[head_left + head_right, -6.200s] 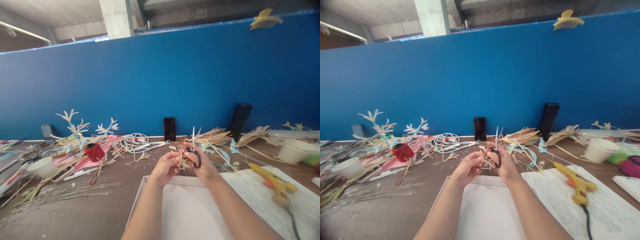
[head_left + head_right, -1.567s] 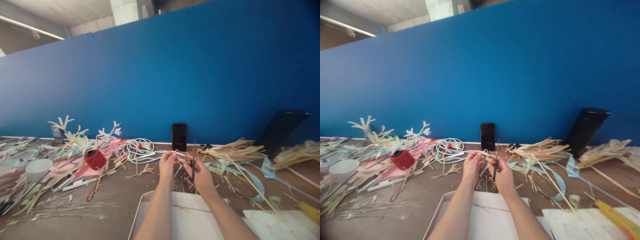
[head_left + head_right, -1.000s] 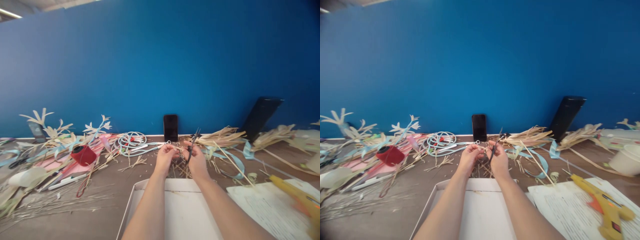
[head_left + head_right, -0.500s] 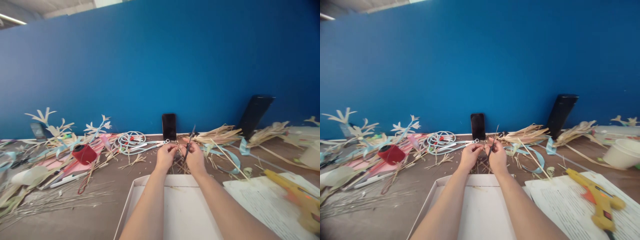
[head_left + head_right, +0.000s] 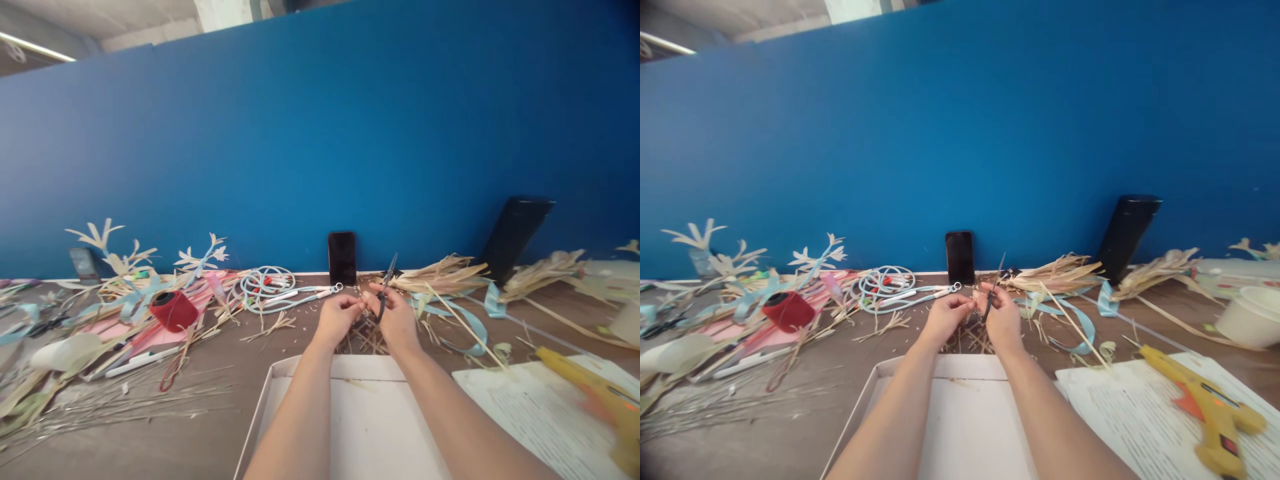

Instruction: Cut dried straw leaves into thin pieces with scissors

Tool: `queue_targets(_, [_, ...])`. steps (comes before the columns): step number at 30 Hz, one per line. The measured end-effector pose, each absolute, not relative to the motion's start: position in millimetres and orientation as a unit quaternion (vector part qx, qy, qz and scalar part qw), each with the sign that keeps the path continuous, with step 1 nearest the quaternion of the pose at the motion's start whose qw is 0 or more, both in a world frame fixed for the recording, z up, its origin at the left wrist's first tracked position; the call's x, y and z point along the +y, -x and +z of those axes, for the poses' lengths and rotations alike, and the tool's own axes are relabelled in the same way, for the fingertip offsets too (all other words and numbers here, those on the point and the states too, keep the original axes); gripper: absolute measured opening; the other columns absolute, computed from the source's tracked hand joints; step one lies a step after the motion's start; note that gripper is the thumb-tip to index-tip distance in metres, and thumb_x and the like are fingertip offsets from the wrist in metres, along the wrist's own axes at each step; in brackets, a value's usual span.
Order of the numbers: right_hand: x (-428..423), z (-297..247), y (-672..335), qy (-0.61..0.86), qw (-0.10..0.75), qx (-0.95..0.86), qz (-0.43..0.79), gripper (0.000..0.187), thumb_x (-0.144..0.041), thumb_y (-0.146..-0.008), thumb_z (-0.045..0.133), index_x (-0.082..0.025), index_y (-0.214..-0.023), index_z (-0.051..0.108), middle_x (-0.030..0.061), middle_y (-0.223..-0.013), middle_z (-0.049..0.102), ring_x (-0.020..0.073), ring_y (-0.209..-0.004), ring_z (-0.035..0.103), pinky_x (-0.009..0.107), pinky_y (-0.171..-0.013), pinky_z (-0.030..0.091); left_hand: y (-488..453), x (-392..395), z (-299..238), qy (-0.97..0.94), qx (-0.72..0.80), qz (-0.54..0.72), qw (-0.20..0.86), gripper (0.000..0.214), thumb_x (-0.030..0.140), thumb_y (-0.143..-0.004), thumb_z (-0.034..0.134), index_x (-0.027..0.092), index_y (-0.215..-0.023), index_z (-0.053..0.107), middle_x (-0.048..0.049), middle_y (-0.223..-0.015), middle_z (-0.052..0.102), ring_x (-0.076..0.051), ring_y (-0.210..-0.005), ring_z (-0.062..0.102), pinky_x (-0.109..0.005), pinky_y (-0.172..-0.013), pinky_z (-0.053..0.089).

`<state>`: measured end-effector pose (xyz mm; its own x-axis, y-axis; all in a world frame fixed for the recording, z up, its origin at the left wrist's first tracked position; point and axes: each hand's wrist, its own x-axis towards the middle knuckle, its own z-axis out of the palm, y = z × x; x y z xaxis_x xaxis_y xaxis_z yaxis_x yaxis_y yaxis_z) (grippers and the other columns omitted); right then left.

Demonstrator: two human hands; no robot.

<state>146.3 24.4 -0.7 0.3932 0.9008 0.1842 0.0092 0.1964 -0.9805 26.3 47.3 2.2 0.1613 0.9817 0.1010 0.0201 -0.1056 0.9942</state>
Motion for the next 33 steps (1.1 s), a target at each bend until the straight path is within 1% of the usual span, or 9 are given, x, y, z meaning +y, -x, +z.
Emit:
queue_targets(3, [26,-4,-146,0.521,0.640,-0.423,0.374,0.054,-0.048,-0.063,0.069,-0.016,-0.106,0.064,0.0044,-0.067,0.067,0.0186,-0.062,0.060,0.028,-0.055,0.045,-23,52,-1,-0.534,0.434,0.511,0.515,0.024,0.039,-0.063,0.068,0.015,-0.068,0.066,0.0016,-0.054,0.054,-0.007,-0.047,0.039,-0.020,-0.048,0.029])
queue_targets(5, [27,-5,-145,0.516,0.616,-0.437,0.403,0.052,-0.048,-0.063,0.069,-0.017,-0.104,0.066,0.0042,-0.068,0.067,0.0174,-0.060,0.059,0.028,-0.055,0.045,-20,54,-2,-0.508,0.420,0.535,0.529,0.027,0.040,-0.063,0.068,0.015,-0.073,0.067,0.0019,-0.055,0.054,-0.006,-0.047,0.038,-0.019,-0.047,0.029])
queue_targets(9, [25,-5,-138,0.502,0.539,-0.501,0.453,0.043,-0.044,-0.062,0.070,-0.019,-0.097,0.070,-0.0011,-0.056,0.063,0.0138,-0.050,0.054,0.026,-0.051,0.043,-17,56,1,-0.469,0.386,0.559,0.563,0.027,0.037,-0.063,0.068,0.014,-0.076,0.064,0.0005,-0.061,0.058,-0.006,-0.048,0.041,-0.019,-0.049,0.032])
queue_targets(13, [21,-1,-133,0.483,0.497,-0.533,0.484,0.040,-0.041,-0.061,0.072,-0.018,-0.094,0.071,-0.0021,-0.051,0.060,0.0125,-0.047,0.051,0.025,-0.048,0.042,-14,56,5,-0.457,0.378,0.586,0.553,0.026,0.038,-0.064,0.067,0.014,-0.072,0.062,0.0017,-0.057,0.054,-0.006,-0.049,0.042,-0.019,-0.050,0.033])
queue_targets(16, [20,0,-132,0.485,0.491,-0.532,0.489,0.042,-0.043,-0.062,0.071,-0.018,-0.095,0.072,-0.0018,-0.050,0.060,0.0129,-0.046,0.052,0.025,-0.048,0.043,-11,57,7,-0.465,0.394,0.592,0.527,0.027,0.039,-0.063,0.067,0.014,-0.072,0.063,0.0019,-0.057,0.053,-0.006,-0.050,0.040,-0.019,-0.051,0.032])
queue_targets(20, [19,0,-131,0.495,0.496,-0.527,0.482,0.046,-0.045,-0.061,0.072,-0.018,-0.098,0.070,-0.0023,-0.049,0.059,0.0136,-0.046,0.054,0.026,-0.048,0.044,-10,59,6,-0.468,0.402,0.590,0.521,0.027,0.039,-0.063,0.067,0.014,-0.073,0.063,0.0016,-0.059,0.054,-0.006,-0.051,0.041,-0.019,-0.051,0.033])
queue_targets(27, [20,-1,-132,0.488,0.492,-0.532,0.487,0.044,-0.041,-0.062,0.073,-0.018,-0.099,0.070,-0.0027,-0.048,0.059,0.0119,-0.046,0.053,0.023,-0.047,0.043,-9,60,5,-0.476,0.409,0.587,0.512,0.026,0.038,-0.064,0.065,0.014,-0.073,0.065,0.0014,-0.059,0.054,-0.006,-0.051,0.041,-0.020,-0.052,0.033])
queue_targets(33, [19,-1,-132,0.489,0.500,-0.532,0.477,0.046,-0.041,-0.061,0.073,-0.016,-0.100,0.070,-0.0018,-0.048,0.059,0.0134,-0.046,0.054,0.024,-0.045,0.043,-9,59,5,-0.483,0.412,0.578,0.514,0.024,0.036,-0.065,0.064,0.014,-0.075,0.065,0.0014,-0.060,0.054,-0.006,-0.050,0.040,-0.020,-0.051,0.033])
